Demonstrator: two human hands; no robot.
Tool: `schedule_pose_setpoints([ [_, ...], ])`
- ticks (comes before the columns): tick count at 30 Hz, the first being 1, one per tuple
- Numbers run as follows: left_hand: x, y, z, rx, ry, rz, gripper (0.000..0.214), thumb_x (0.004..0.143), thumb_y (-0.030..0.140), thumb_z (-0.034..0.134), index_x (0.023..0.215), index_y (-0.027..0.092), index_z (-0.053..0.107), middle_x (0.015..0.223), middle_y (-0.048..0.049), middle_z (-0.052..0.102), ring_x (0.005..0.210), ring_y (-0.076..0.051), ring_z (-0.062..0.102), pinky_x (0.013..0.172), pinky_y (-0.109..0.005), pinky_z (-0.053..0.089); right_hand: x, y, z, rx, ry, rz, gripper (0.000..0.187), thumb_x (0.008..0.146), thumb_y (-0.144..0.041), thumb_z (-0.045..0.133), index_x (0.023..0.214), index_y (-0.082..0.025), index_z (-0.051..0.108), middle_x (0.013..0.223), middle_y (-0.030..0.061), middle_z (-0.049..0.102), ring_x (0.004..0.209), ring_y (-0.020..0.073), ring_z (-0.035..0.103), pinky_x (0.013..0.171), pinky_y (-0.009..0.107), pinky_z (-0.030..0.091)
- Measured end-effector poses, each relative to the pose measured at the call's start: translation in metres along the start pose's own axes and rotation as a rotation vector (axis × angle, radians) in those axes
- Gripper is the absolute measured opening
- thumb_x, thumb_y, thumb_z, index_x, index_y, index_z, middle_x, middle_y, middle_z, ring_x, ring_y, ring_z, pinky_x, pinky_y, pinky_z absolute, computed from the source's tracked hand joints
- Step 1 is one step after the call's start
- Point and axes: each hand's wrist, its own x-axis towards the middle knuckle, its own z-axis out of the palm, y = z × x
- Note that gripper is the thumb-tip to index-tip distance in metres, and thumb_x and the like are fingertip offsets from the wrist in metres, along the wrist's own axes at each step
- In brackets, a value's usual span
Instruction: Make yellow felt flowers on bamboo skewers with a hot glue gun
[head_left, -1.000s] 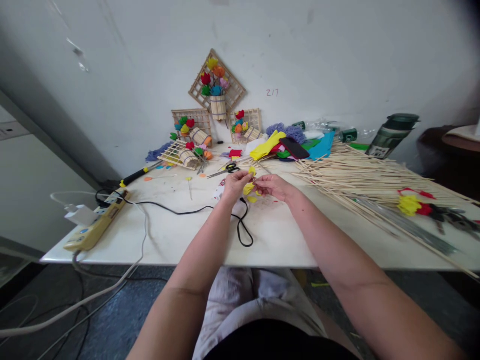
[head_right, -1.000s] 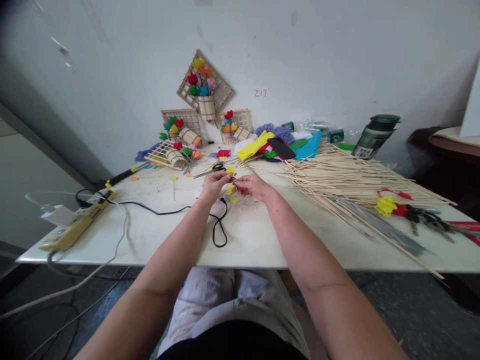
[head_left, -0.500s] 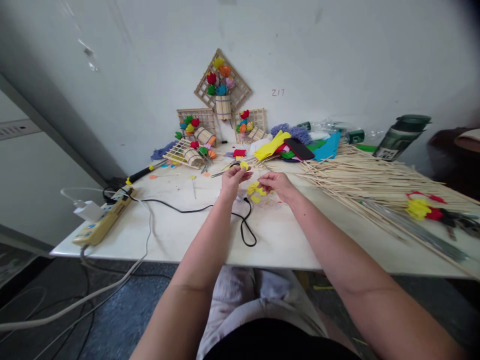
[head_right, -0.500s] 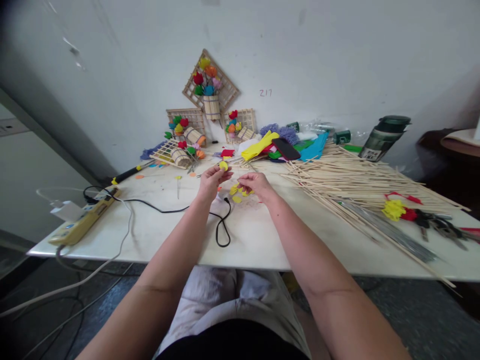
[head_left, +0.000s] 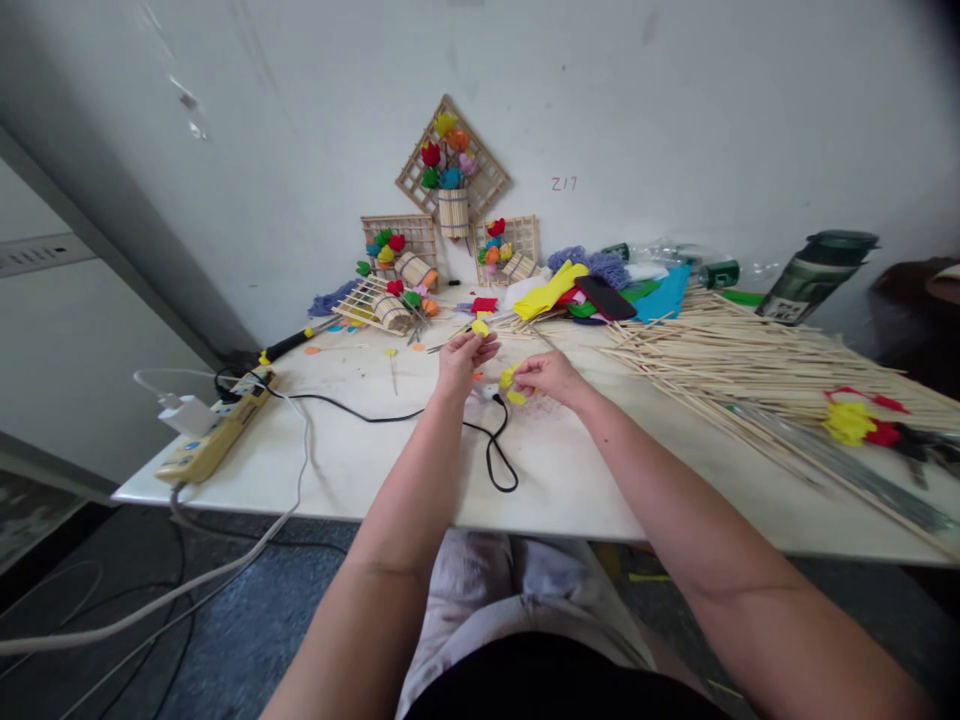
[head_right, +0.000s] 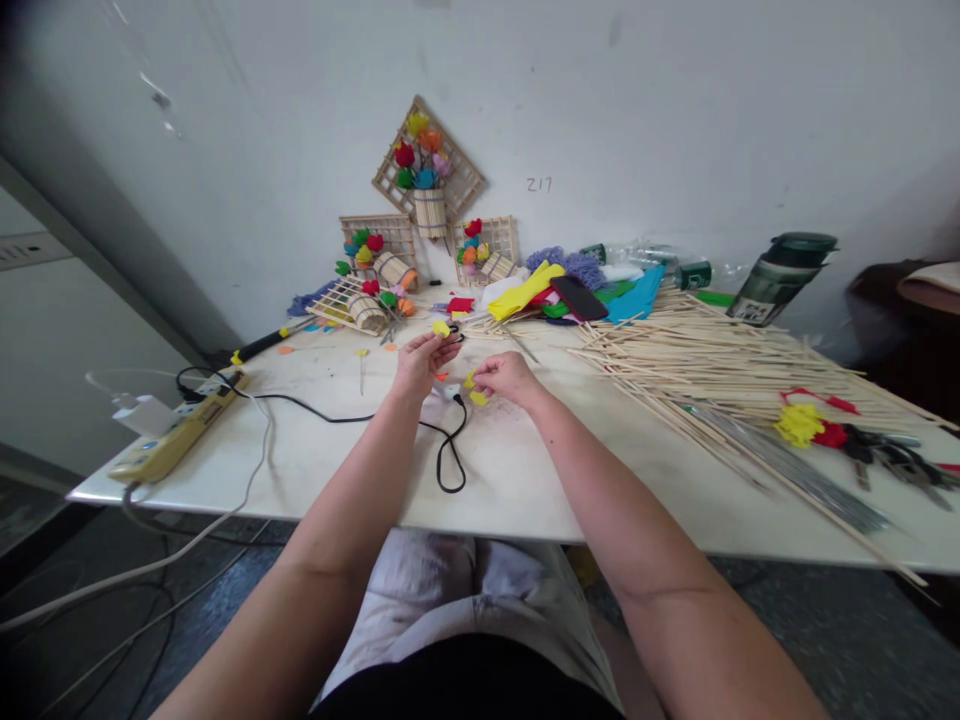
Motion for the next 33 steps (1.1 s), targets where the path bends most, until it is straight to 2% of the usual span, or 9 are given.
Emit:
schedule_pose_setpoints([
  [7, 0.0, -0.002, 0.0, -0.041, -0.037, -0.017, 0.022, 0.068, 0.023, 0.07, 0.082, 0.011, 0.06, 0.087, -0.0116, 0.071, 0.076, -0.018, 0.068, 0.084, -0.036, 0.05, 0.004, 0.004, 0.002, -0.038, -0.008, 0.007, 0.007, 0.06, -0.012, 0.071, 0.057, -0.014, 0.065, 0.049, -0.0006, 0.063, 0.042, 0.0101, 0.056, 0.045, 0.022, 0.048],
  [16, -0.001, -0.001, 0.0, -0.072, -0.076, -0.028, 0.021, 0.065, 0.021, 0.071, 0.078, 0.012, 0.058, 0.085, -0.0103, 0.071, 0.076, -0.018, 0.069, 0.086, -0.036, 0.049, 0.009, 0.011, 0.002, -0.055, -0.008, -0.005, 0.008, 0.059, -0.01, 0.07, 0.055, -0.015, 0.066, 0.048, -0.0005, 0.063, 0.04, 0.01, 0.056, 0.041, 0.02, 0.046],
  [33, -0.002, -0.004, 0.002, -0.085, -0.093, -0.048, 0.022, 0.064, 0.02, 0.073, 0.071, 0.013, 0.054, 0.083, -0.0082, 0.07, 0.075, -0.015, 0.067, 0.086, -0.033, 0.049, 0.005, 0.007, 0.004, -0.075, -0.017, -0.007, 0.008, 0.059, -0.009, 0.069, 0.054, -0.015, 0.065, 0.047, -0.0011, 0.062, 0.038, 0.0093, 0.053, 0.04, 0.02, 0.044],
])
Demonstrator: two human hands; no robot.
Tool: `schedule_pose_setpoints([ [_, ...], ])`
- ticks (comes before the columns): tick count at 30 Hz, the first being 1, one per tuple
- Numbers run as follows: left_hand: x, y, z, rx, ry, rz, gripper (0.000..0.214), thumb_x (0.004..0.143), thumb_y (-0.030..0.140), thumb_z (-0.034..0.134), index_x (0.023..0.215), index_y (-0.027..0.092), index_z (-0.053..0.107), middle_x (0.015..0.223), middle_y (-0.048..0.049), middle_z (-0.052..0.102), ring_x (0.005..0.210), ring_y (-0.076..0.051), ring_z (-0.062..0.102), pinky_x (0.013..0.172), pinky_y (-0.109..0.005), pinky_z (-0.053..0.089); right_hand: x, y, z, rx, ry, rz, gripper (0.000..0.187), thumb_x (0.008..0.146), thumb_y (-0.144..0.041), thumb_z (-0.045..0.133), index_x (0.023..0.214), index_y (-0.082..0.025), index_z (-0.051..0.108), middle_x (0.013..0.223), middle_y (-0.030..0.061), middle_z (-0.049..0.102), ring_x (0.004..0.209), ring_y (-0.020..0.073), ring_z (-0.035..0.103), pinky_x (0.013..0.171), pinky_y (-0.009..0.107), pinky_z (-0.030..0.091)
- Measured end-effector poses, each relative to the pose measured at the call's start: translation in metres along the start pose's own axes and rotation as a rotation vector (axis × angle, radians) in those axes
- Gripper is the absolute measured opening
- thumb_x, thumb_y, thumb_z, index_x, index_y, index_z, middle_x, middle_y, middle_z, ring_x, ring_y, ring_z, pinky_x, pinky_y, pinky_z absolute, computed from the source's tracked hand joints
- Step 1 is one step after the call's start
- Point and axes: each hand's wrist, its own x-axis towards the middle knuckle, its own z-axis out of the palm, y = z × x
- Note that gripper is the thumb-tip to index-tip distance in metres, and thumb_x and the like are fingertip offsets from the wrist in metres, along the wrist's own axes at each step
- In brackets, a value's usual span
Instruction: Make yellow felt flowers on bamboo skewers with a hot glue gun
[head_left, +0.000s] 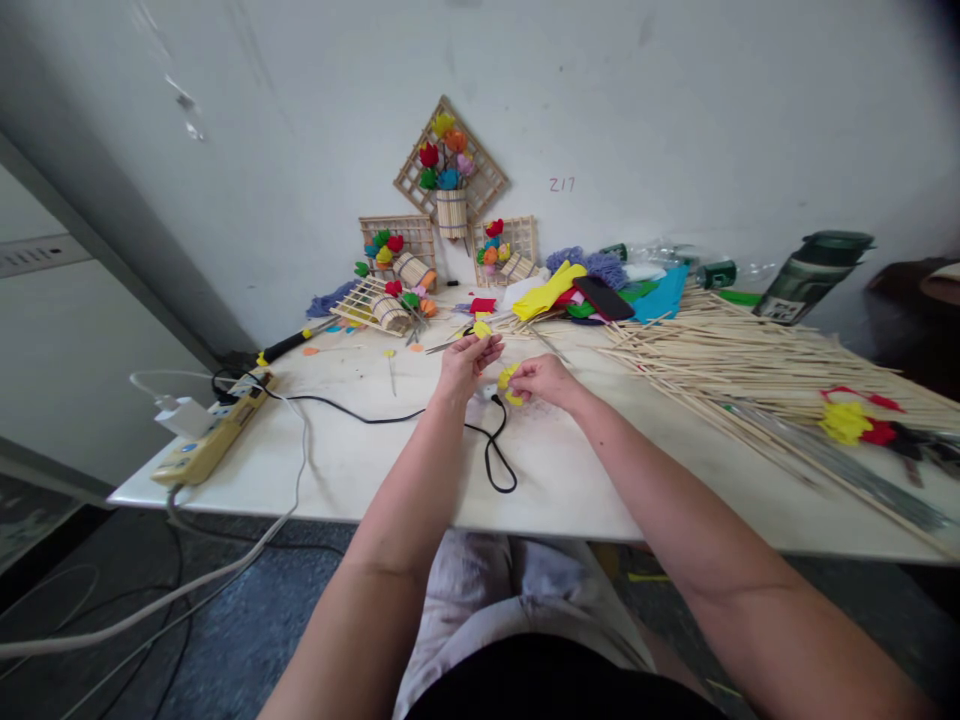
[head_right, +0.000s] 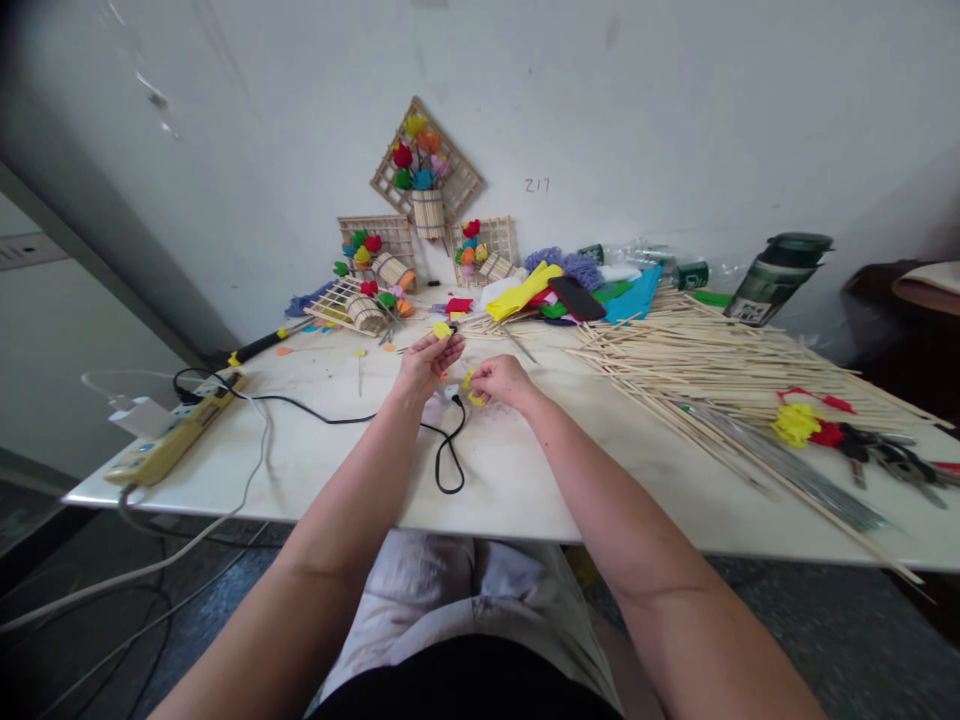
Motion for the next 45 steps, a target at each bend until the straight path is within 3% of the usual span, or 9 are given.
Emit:
schedule_pose_setpoints([
  [8, 0.0, 0.001, 0.001, 0.038, -0.001, 0.005, 0.02, 0.066, 0.022, 0.074, 0.072, 0.011, 0.058, 0.081, -0.0068, 0.069, 0.073, -0.013, 0.067, 0.087, -0.034, 0.048, -0.001, 0.002, 0.0, -0.04, -0.03, -0.036, 0.008, 0.059, -0.02, 0.074, 0.058, -0.016, 0.067, 0.05, -0.0006, 0.064, 0.04, 0.0096, 0.054, 0.041, 0.02, 0.043],
  [13, -0.002, 0.007, 0.005, 0.012, -0.007, -0.015, 0.014, 0.07, 0.019, 0.071, 0.07, 0.012, 0.059, 0.081, -0.0067, 0.07, 0.073, -0.012, 0.066, 0.085, -0.03, 0.05, -0.002, -0.005, -0.009, -0.046, -0.004, -0.091, 0.025, 0.07, -0.037, 0.067, 0.059, -0.014, 0.065, 0.058, 0.0044, 0.066, 0.045, 0.0102, 0.055, 0.045, 0.022, 0.043],
  [18, -0.008, 0.006, 0.012, 0.055, -0.19, -0.166, 0.014, 0.068, 0.02, 0.073, 0.073, 0.012, 0.063, 0.083, -0.0087, 0.071, 0.071, -0.014, 0.067, 0.075, -0.027, 0.053, -0.003, -0.014, -0.021, 0.103, 0.163, -0.115, 0.029, 0.073, -0.044, 0.061, 0.07, -0.015, 0.066, 0.069, 0.0049, 0.066, 0.056, 0.0108, 0.056, 0.046, 0.02, 0.038],
  [22, -0.012, 0.001, 0.018, 0.103, -0.329, -0.264, 0.018, 0.065, 0.021, 0.076, 0.076, 0.01, 0.067, 0.081, -0.0108, 0.071, 0.069, -0.016, 0.068, 0.071, -0.027, 0.053, -0.001, -0.015, -0.024, 0.277, 0.158, -0.11, 0.03, 0.069, -0.046, 0.062, 0.072, -0.016, 0.065, 0.066, 0.002, 0.062, 0.059, 0.0116, 0.055, 0.045, 0.02, 0.033],
  [27, -0.014, -0.003, 0.023, 0.141, -0.401, -0.3, 0.02, 0.065, 0.022, 0.076, 0.077, 0.009, 0.067, 0.077, -0.0102, 0.071, 0.068, -0.015, 0.067, 0.071, -0.026, 0.052, 0.004, -0.012, -0.022, 0.355, 0.15, -0.152, 0.024, 0.061, -0.039, 0.07, 0.068, -0.016, 0.066, 0.062, -0.0015, 0.06, 0.056, 0.0106, 0.051, 0.053, 0.023, 0.04],
  [34, -0.016, -0.006, 0.028, 0.166, -0.352, -0.293, 0.025, 0.062, 0.025, 0.078, 0.076, 0.009, 0.064, 0.072, -0.0068, 0.069, 0.064, -0.012, 0.065, 0.069, -0.025, 0.051, 0.007, -0.015, -0.017, 0.323, 0.307, -0.252, 0.015, 0.058, -0.03, 0.069, 0.058, -0.016, 0.062, 0.067, -0.0002, 0.063, 0.066, 0.0135, 0.055, 0.064, 0.027, 0.044],
  [39, -0.019, -0.006, 0.035, 0.193, -0.259, -0.268, 0.023, 0.063, 0.026, 0.077, 0.068, 0.009, 0.061, 0.065, -0.0054, 0.067, 0.057, -0.011, 0.063, 0.063, -0.023, 0.05, 0.007, -0.017, -0.015, 0.354, 0.393, -0.201, 0.017, 0.056, -0.031, 0.069, 0.058, -0.016, 0.061, 0.059, -0.0024, 0.059, 0.056, 0.0104, 0.048, 0.056, 0.025, 0.04],
  [45, -0.021, -0.004, 0.037, 0.189, -0.277, -0.269, 0.018, 0.067, 0.02, 0.074, 0.075, 0.009, 0.064, 0.07, -0.0065, 0.069, 0.062, -0.013, 0.065, 0.067, -0.025, 0.052, 0.005, -0.021, -0.014, 0.41, 0.425, -0.151, 0.019, 0.055, -0.032, 0.068, 0.057, -0.015, 0.059, 0.054, -0.0038, 0.054, 0.049, 0.0083, 0.042, 0.05, 0.024, 0.036],
])
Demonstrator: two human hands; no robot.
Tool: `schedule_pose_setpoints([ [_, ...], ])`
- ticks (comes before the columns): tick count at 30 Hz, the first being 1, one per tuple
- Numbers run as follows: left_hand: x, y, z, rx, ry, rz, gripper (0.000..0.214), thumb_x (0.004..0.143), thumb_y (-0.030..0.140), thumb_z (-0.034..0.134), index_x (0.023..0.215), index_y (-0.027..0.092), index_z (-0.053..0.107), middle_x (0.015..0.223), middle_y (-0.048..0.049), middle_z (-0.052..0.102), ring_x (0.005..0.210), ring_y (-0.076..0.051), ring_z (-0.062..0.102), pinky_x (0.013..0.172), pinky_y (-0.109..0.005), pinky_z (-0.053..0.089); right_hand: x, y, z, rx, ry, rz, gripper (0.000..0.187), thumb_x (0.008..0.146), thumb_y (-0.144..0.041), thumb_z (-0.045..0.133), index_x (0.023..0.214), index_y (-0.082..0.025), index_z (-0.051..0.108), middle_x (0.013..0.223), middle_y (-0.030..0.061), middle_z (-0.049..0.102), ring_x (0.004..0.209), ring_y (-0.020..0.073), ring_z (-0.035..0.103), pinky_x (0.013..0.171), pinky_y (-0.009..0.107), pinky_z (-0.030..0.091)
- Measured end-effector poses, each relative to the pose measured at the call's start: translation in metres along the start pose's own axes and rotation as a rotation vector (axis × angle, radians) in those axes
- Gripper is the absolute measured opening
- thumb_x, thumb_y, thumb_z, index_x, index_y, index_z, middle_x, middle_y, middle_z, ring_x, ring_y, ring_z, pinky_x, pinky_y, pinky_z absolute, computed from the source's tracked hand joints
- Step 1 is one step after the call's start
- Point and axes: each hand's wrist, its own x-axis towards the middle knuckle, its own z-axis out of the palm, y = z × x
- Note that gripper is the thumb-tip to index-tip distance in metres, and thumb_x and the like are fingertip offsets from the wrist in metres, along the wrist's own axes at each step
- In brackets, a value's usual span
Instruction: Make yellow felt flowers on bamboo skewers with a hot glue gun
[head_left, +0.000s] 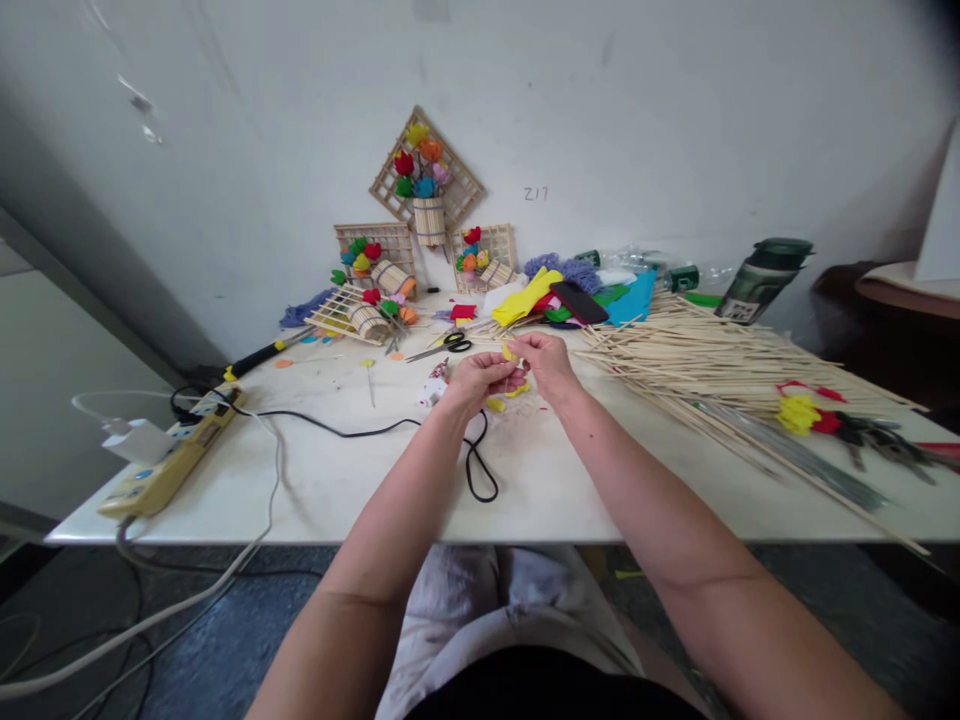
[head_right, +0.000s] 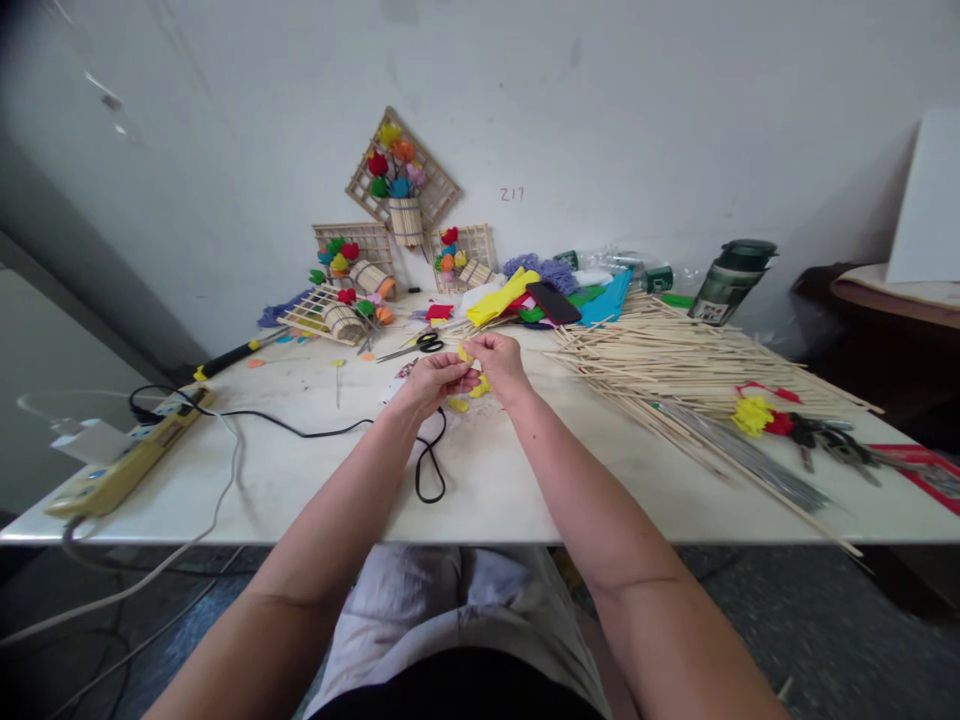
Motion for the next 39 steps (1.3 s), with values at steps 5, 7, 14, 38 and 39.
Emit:
schedule_pose_setpoints([
  [5, 0.001, -0.001, 0.0, -0.013, 0.048, -0.01, 0.014, 0.07, 0.017, 0.072, 0.073, 0.009, 0.061, 0.068, -0.0072, 0.069, 0.058, -0.013, 0.065, 0.062, -0.024, 0.051, -0.001, 0.0, 0.002, 0.021, 0.019, 0.011, 0.02, 0.055, -0.033, 0.069, 0.055, -0.015, 0.058, 0.053, -0.0038, 0.053, 0.05, 0.0081, 0.042, 0.049, 0.023, 0.034],
  [7, 0.002, -0.001, 0.0, -0.035, 0.046, -0.019, 0.012, 0.072, 0.015, 0.07, 0.074, 0.009, 0.06, 0.068, -0.0075, 0.069, 0.058, -0.013, 0.065, 0.063, -0.024, 0.052, -0.002, -0.001, 0.003, 0.05, 0.013, 0.04, 0.021, 0.055, -0.034, 0.069, 0.055, -0.016, 0.058, 0.052, -0.0036, 0.054, 0.049, 0.0079, 0.042, 0.047, 0.022, 0.033],
  [14, 0.002, 0.0, 0.001, -0.111, 0.044, -0.046, 0.002, 0.077, 0.007, 0.06, 0.077, 0.009, 0.059, 0.066, -0.008, 0.069, 0.06, -0.015, 0.067, 0.061, -0.023, 0.054, -0.003, -0.002, 0.003, 0.108, 0.001, 0.132, 0.025, 0.057, -0.038, 0.069, 0.058, -0.016, 0.057, 0.054, -0.0028, 0.056, 0.045, 0.0086, 0.044, 0.043, 0.023, 0.033],
  [38, -0.001, 0.008, -0.003, -0.15, 0.117, -0.007, 0.009, 0.074, 0.009, 0.064, 0.079, 0.012, 0.057, 0.071, -0.0067, 0.07, 0.062, -0.014, 0.068, 0.062, -0.022, 0.054, -0.003, -0.005, 0.004, 0.056, 0.058, 0.096, 0.034, 0.064, -0.05, 0.063, 0.069, -0.016, 0.061, 0.068, 0.0027, 0.063, 0.06, 0.0118, 0.054, 0.043, 0.02, 0.031],
  [39, -0.001, 0.01, -0.006, -0.158, 0.138, 0.018, 0.009, 0.074, 0.009, 0.064, 0.079, 0.012, 0.057, 0.071, -0.0064, 0.07, 0.063, -0.014, 0.068, 0.062, -0.022, 0.054, -0.003, -0.004, 0.003, 0.011, 0.046, 0.084, 0.032, 0.065, -0.048, 0.063, 0.068, -0.016, 0.061, 0.068, 0.0028, 0.064, 0.059, 0.0114, 0.054, 0.043, 0.02, 0.032],
])
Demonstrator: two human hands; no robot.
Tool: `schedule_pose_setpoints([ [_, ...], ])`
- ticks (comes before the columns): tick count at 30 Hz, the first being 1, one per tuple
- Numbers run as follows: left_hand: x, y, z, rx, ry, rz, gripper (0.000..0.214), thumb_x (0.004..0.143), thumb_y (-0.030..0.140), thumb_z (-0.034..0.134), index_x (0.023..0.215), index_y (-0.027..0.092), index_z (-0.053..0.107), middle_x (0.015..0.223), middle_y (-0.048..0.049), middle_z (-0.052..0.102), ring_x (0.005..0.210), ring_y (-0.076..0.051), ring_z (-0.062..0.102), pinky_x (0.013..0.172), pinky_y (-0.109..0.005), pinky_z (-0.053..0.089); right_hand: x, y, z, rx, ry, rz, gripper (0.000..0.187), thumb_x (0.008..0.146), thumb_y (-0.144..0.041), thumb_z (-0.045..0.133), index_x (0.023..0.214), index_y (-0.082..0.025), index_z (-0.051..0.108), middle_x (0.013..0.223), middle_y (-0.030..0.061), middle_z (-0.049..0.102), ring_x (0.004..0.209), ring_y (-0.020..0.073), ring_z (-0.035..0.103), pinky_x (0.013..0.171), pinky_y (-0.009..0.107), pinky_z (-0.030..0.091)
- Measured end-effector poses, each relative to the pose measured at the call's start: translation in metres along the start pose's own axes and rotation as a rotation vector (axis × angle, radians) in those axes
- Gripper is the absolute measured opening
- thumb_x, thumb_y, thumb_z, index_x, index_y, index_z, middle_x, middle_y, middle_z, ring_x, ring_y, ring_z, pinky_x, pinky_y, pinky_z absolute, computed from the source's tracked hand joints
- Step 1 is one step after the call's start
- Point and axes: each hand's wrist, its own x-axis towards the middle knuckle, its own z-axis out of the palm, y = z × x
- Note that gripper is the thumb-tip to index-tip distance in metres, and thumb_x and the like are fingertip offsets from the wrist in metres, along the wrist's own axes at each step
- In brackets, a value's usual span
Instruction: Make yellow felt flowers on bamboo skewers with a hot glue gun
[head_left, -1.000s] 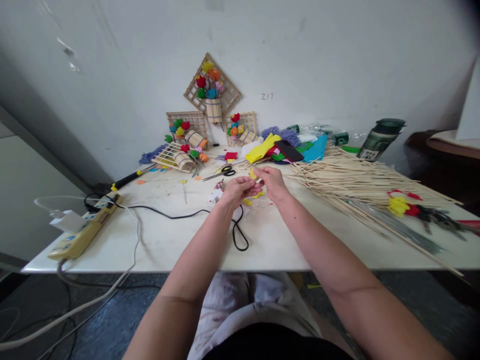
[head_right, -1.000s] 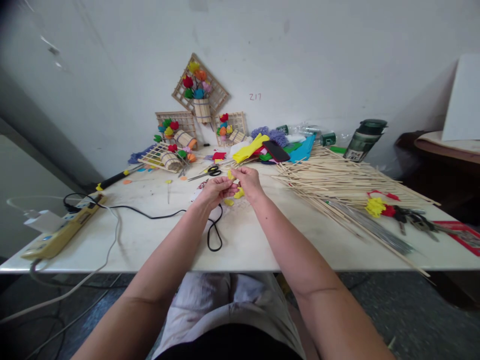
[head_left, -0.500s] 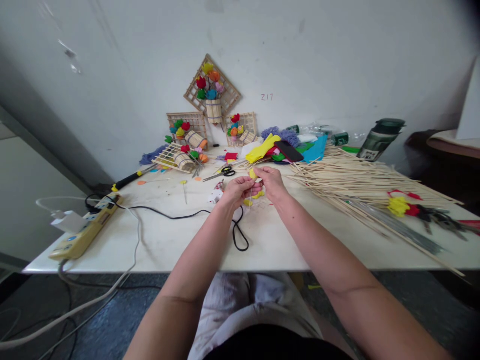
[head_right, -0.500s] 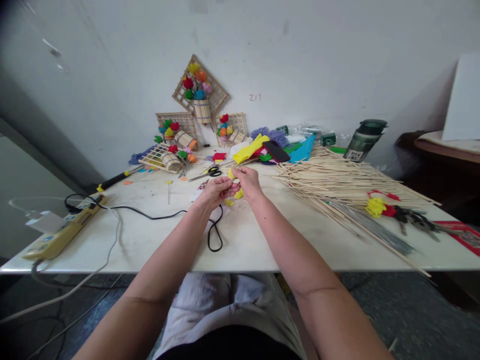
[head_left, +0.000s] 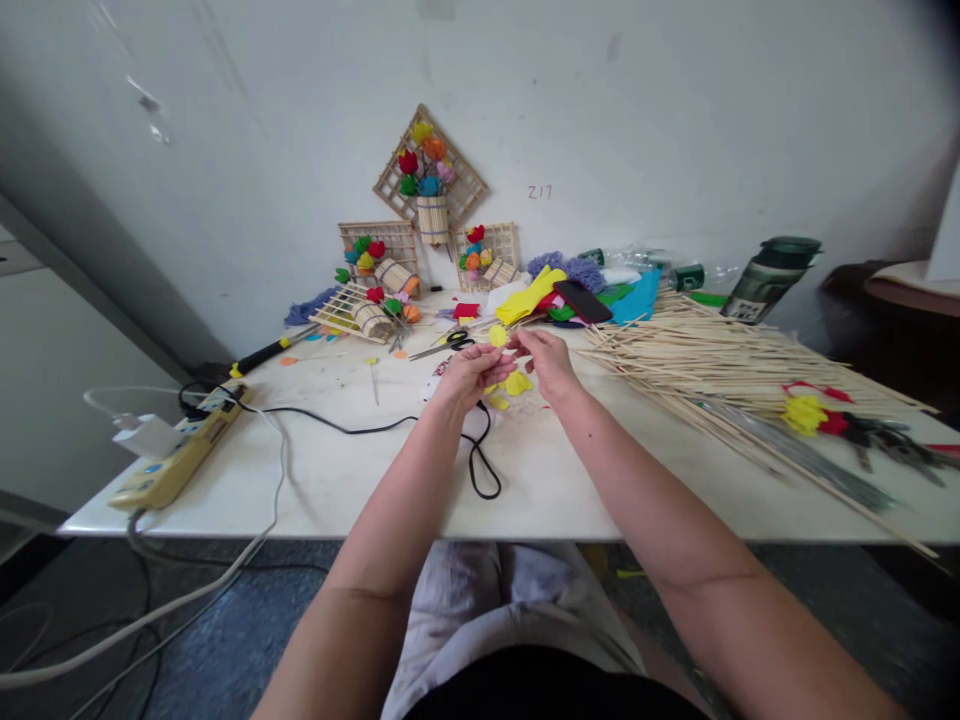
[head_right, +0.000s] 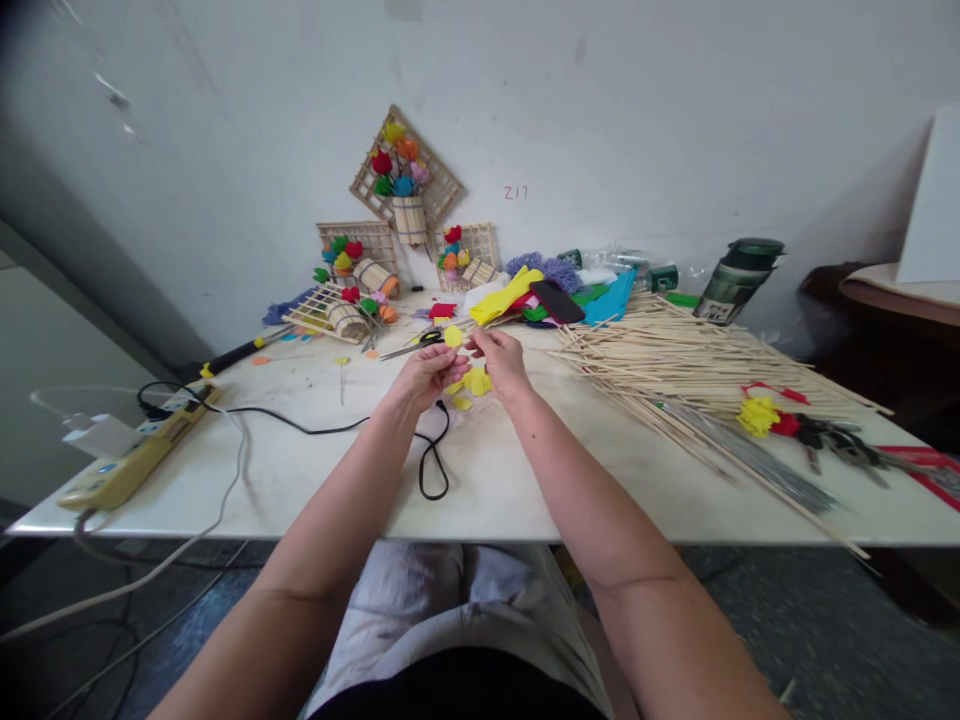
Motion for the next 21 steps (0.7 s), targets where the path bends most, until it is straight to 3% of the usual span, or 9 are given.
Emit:
schedule_pose_setpoints([
  [5, 0.003, 0.02, -0.022, -0.059, 0.171, 0.171, 0.009, 0.074, 0.01, 0.063, 0.079, 0.013, 0.056, 0.069, -0.0042, 0.069, 0.064, -0.013, 0.068, 0.064, -0.021, 0.054, 0.001, 0.016, 0.002, -0.306, -0.132, -0.098, 0.018, 0.069, -0.034, 0.06, 0.071, -0.017, 0.064, 0.063, 0.0006, 0.064, 0.051, 0.0107, 0.051, 0.05, 0.023, 0.041],
  [9, 0.003, 0.033, -0.039, -0.111, 0.288, 0.326, 0.011, 0.074, 0.011, 0.064, 0.079, 0.015, 0.056, 0.069, -0.0025, 0.069, 0.065, -0.012, 0.068, 0.066, -0.021, 0.054, -0.007, 0.029, 0.017, -0.706, -0.256, -0.292, 0.019, 0.074, -0.031, 0.059, 0.083, -0.018, 0.069, 0.081, 0.0041, 0.069, 0.071, 0.0159, 0.06, 0.068, 0.029, 0.045],
  [14, 0.004, 0.036, -0.048, -0.135, 0.309, 0.4, 0.011, 0.074, 0.01, 0.063, 0.08, 0.015, 0.055, 0.07, -0.0026, 0.069, 0.065, -0.012, 0.068, 0.065, -0.021, 0.053, -0.027, 0.029, 0.04, -1.159, -0.423, -0.447, 0.038, 0.08, -0.04, 0.054, 0.11, -0.018, 0.063, 0.104, 0.0113, 0.065, 0.093, 0.0232, 0.059, 0.078, 0.032, 0.043],
  [18, 0.005, 0.035, -0.048, -0.119, 0.328, 0.397, 0.012, 0.072, 0.012, 0.065, 0.08, 0.015, 0.056, 0.071, -0.0023, 0.069, 0.066, -0.012, 0.068, 0.068, -0.022, 0.053, -0.035, 0.03, 0.056, -1.382, -0.487, -0.529, 0.05, 0.074, -0.028, 0.058, 0.122, -0.017, 0.053, 0.107, 0.0133, 0.061, 0.099, 0.0282, 0.054, 0.083, 0.036, 0.04],
  [21, 0.005, 0.035, -0.048, -0.124, 0.32, 0.396, 0.014, 0.071, 0.013, 0.067, 0.08, 0.016, 0.056, 0.07, -0.0019, 0.069, 0.065, -0.011, 0.067, 0.067, -0.021, 0.053, -0.037, 0.037, 0.064, -1.461, -0.507, -0.548, 0.045, 0.075, -0.019, 0.052, 0.12, -0.013, 0.052, 0.105, 0.0151, 0.061, 0.098, 0.0288, 0.052, 0.084, 0.038, 0.037],
])
